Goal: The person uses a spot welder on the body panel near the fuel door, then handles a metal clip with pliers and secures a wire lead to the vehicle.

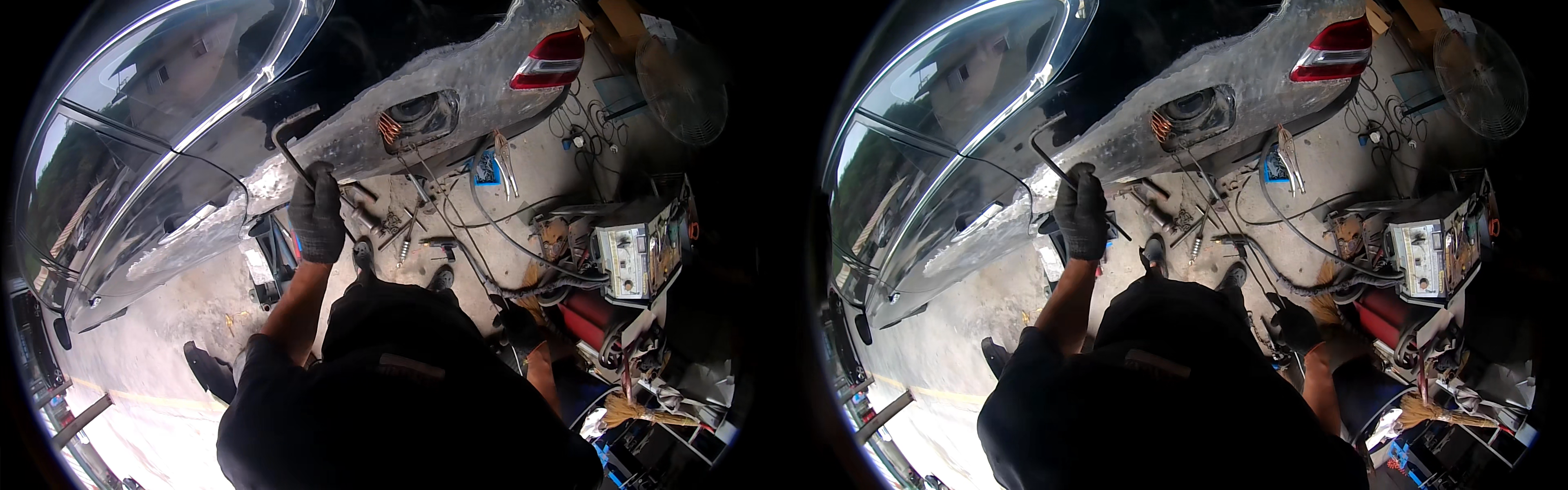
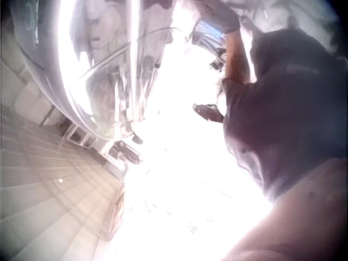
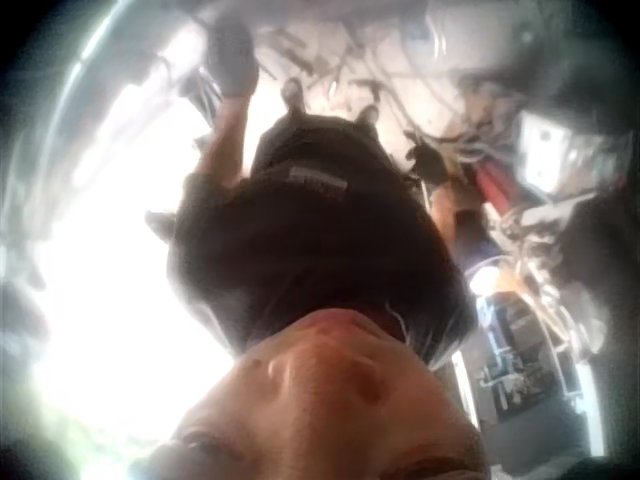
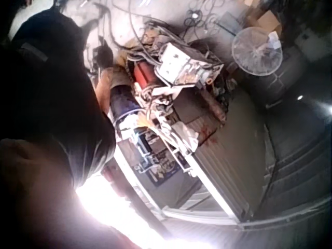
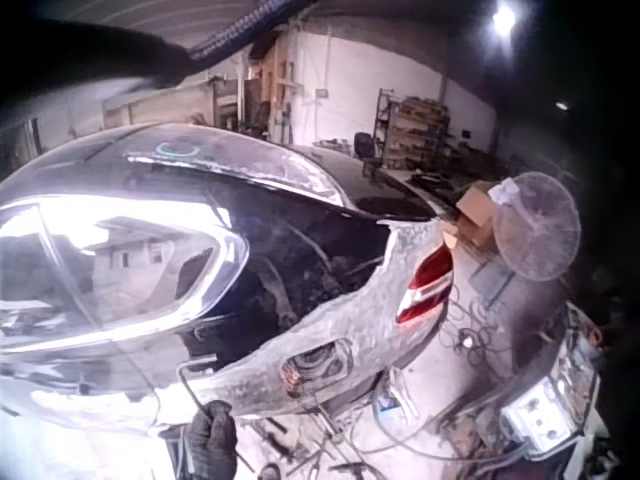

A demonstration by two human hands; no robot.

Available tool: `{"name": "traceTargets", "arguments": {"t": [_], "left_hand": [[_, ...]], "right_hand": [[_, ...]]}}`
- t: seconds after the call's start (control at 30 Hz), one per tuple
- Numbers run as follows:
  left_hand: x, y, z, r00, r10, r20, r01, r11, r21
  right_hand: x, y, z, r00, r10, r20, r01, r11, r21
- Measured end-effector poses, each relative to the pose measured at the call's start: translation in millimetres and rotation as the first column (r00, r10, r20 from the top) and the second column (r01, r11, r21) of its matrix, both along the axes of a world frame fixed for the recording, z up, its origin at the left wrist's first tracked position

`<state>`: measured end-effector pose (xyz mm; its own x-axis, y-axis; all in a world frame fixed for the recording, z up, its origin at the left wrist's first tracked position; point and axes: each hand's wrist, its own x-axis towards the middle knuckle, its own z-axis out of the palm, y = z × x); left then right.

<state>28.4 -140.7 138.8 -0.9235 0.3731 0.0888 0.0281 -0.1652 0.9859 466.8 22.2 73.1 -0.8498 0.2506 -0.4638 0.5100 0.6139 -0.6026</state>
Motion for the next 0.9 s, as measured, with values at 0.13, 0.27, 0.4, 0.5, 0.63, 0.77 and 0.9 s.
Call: {"name": "traceTargets", "arguments": {"t": [0.13, 0.27, 0.4, 0.5, 0.63, 0.77, 0.9], "left_hand": [[-56, 46, 97, 0.953, -0.183, -0.24, 0.176, 0.983, -0.05], [-117, 109, 151, -0.003, -0.178, -0.984, -0.282, 0.944, -0.17], [-127, 201, 162, 0.783, -0.537, -0.313, 0.595, 0.793, 0.129], [-133, 224, 164, 0.77, -0.61, -0.184, 0.636, 0.756, 0.154], [-114, 246, 154, 0.739, -0.652, -0.171, 0.673, 0.727, 0.134], [-120, 273, 137, 0.716, -0.694, -0.073, 0.695, 0.7, 0.161], [-123, 279, 124, 0.723, -0.689, -0.045, 0.688, 0.714, 0.13]], "right_hand": [[11, -7, 8, 0.978, 0.205, -0.042, -0.174, 0.909, 0.379], [-14, -5, 43, 0.982, 0.19, 0.006, -0.182, 0.932, 0.313], [-23, -14, 58, 0.994, 0.027, -0.103, 0.005, 0.954, 0.298], [-53, -27, 94, 0.996, 0.013, -0.086, 0.018, 0.936, 0.351], [-60, -33, 115, 0.988, -0.146, -0.051, 0.154, 0.924, 0.35], [-40, -29, 97, 0.995, -0.081, -0.056, 0.098, 0.87, 0.483], [-57, -27, 122, 0.971, -0.231, -0.058, 0.238, 0.938, 0.252]]}}
